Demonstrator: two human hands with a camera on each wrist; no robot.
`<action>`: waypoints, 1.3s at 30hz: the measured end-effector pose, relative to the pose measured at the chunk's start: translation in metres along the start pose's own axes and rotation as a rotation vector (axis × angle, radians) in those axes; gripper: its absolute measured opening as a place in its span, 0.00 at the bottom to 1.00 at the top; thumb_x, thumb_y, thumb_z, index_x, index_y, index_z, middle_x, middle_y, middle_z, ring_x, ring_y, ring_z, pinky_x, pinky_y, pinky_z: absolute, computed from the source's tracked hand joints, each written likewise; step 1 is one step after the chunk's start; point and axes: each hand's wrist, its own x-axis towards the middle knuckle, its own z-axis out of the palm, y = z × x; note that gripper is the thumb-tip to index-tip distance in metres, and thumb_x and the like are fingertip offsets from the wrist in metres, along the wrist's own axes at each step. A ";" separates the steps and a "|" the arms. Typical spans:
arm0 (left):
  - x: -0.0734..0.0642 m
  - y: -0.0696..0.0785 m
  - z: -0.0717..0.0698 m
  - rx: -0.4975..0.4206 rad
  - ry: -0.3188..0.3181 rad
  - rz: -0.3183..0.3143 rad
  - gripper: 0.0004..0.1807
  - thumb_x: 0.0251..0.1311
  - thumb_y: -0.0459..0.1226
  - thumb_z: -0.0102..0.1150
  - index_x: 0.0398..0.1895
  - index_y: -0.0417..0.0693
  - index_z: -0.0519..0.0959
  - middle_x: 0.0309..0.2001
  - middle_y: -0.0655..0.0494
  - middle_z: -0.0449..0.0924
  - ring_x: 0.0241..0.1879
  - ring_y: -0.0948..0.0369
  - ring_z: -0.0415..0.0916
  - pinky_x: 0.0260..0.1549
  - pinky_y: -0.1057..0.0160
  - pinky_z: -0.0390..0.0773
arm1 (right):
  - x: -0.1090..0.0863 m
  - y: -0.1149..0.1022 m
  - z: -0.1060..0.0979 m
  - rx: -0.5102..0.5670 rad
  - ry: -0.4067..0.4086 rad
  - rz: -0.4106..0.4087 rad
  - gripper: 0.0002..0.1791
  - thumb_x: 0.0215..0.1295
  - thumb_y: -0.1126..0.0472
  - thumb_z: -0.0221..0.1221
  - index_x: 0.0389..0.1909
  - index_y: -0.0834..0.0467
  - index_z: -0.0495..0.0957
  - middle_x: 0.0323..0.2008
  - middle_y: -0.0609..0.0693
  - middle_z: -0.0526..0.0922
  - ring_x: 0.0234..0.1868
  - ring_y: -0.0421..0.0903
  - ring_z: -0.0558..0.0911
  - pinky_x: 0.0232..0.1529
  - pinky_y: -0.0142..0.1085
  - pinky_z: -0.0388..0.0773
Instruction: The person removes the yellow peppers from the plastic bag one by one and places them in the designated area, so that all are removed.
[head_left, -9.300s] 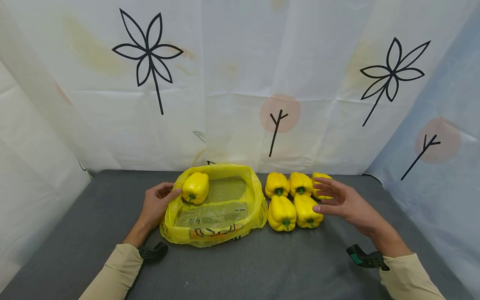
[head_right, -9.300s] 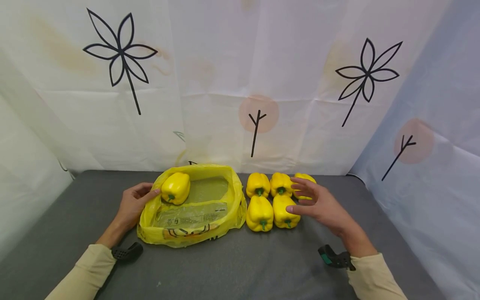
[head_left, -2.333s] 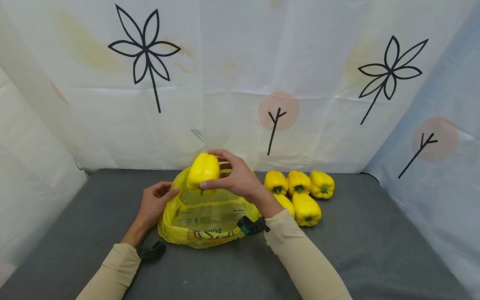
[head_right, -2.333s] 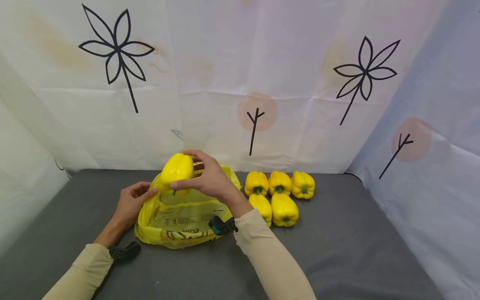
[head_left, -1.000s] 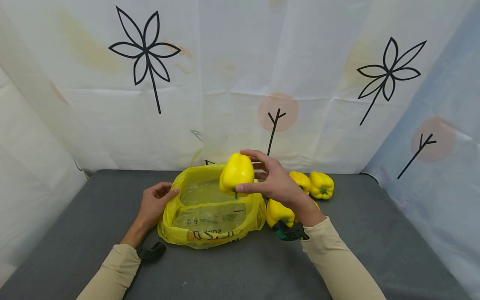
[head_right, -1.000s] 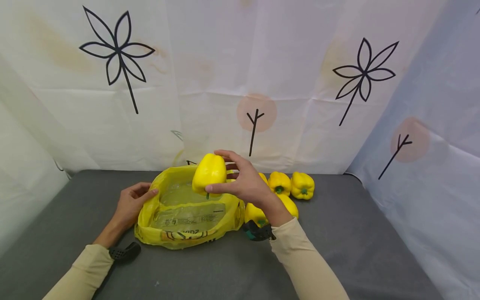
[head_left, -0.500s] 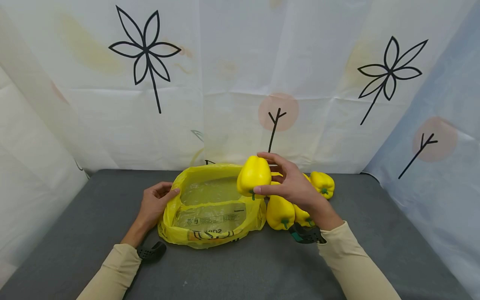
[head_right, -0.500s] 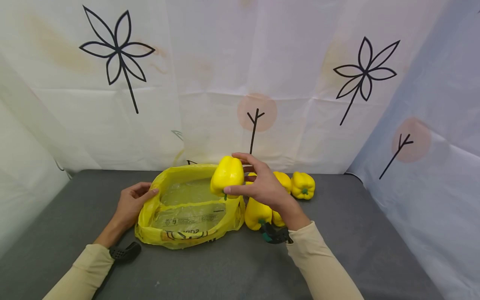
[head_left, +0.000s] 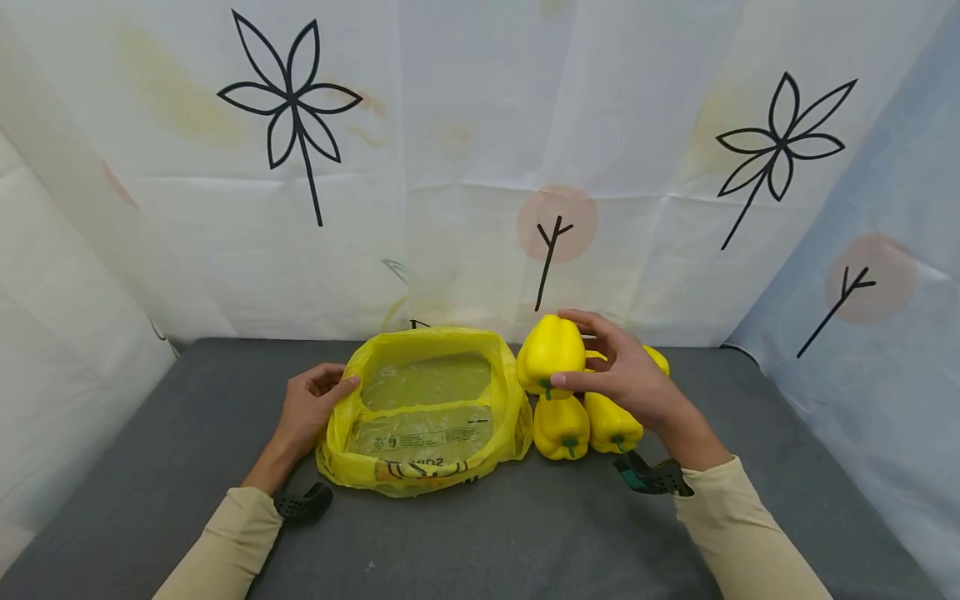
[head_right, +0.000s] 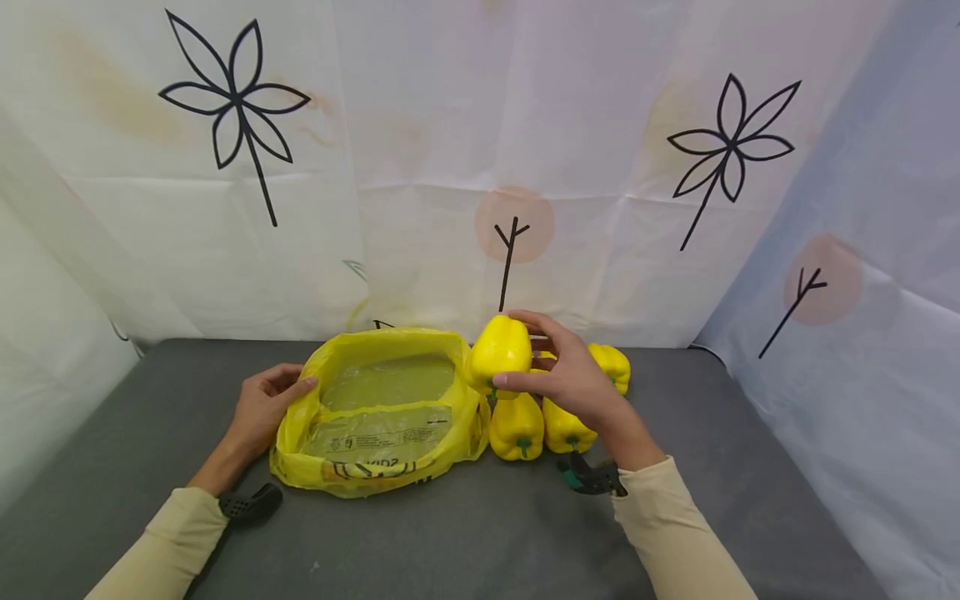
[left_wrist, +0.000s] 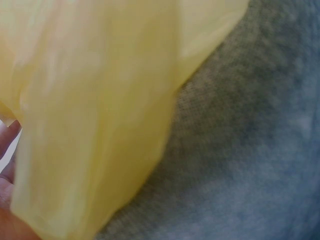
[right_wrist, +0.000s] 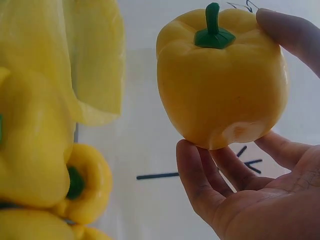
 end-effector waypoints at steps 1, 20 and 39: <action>0.000 0.000 0.000 -0.001 0.000 0.000 0.17 0.70 0.35 0.63 0.53 0.27 0.80 0.37 0.55 0.82 0.31 0.64 0.81 0.29 0.66 0.84 | -0.002 0.001 -0.003 -0.005 0.004 0.007 0.44 0.63 0.62 0.70 0.77 0.54 0.59 0.70 0.57 0.62 0.66 0.60 0.70 0.56 0.47 0.79; 0.001 -0.001 -0.001 0.002 -0.002 -0.013 0.18 0.70 0.35 0.64 0.54 0.28 0.79 0.37 0.57 0.82 0.32 0.63 0.81 0.30 0.66 0.84 | -0.032 0.010 -0.040 -0.057 0.087 0.042 0.42 0.68 0.63 0.66 0.79 0.54 0.57 0.67 0.60 0.63 0.59 0.55 0.73 0.49 0.36 0.82; 0.000 0.000 0.000 0.004 0.001 -0.007 0.17 0.70 0.35 0.63 0.53 0.27 0.79 0.36 0.57 0.82 0.33 0.64 0.80 0.30 0.67 0.84 | -0.058 0.033 -0.082 -0.097 0.131 0.041 0.39 0.73 0.66 0.61 0.80 0.53 0.55 0.67 0.50 0.64 0.58 0.42 0.72 0.49 0.27 0.77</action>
